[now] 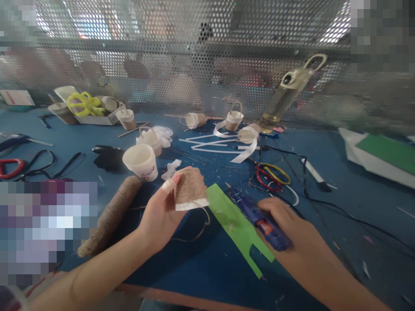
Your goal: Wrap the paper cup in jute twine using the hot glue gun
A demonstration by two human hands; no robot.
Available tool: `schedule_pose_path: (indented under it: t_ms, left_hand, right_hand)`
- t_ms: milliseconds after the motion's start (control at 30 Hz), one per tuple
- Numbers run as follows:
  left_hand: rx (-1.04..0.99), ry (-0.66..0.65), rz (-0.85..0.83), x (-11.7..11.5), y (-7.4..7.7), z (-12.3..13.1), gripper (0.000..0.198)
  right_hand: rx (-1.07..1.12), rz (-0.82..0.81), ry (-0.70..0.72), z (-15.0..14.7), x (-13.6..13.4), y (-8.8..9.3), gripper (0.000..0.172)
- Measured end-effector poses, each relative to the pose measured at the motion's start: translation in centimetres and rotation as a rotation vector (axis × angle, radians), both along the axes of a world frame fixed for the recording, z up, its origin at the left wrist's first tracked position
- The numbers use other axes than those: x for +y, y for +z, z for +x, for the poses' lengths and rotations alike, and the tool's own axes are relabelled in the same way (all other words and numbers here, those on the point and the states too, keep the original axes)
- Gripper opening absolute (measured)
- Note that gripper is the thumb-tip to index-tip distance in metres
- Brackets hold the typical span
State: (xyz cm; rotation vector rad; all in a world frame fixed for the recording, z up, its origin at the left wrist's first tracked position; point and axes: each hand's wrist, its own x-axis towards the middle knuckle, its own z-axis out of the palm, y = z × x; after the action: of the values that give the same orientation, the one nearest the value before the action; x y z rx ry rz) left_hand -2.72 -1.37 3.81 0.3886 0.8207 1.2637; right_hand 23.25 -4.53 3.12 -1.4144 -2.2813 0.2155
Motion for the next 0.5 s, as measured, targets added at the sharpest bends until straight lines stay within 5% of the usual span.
schedule_pose_path:
  t_ms: [167, 367, 500]
  left_hand:
    - [0.121, 0.029, 0.010, -0.3, -0.2, -0.1, 0.045]
    - [0.220, -0.087, 0.123, -1.0, -0.3, -0.3, 0.053]
    - [0.249, -0.128, 0.152, -1.2, -0.3, -0.4, 0.051]
  right_hand:
    - [0.187, 0.021, 0.046, 0.4, -0.1, 0.4, 0.013]
    - [0.437, -0.098, 0.254, -0.2, -0.4, 0.6, 0.020]
    - [0.416, -0.114, 0.261, -0.7, -0.4, 0.5, 0.022]
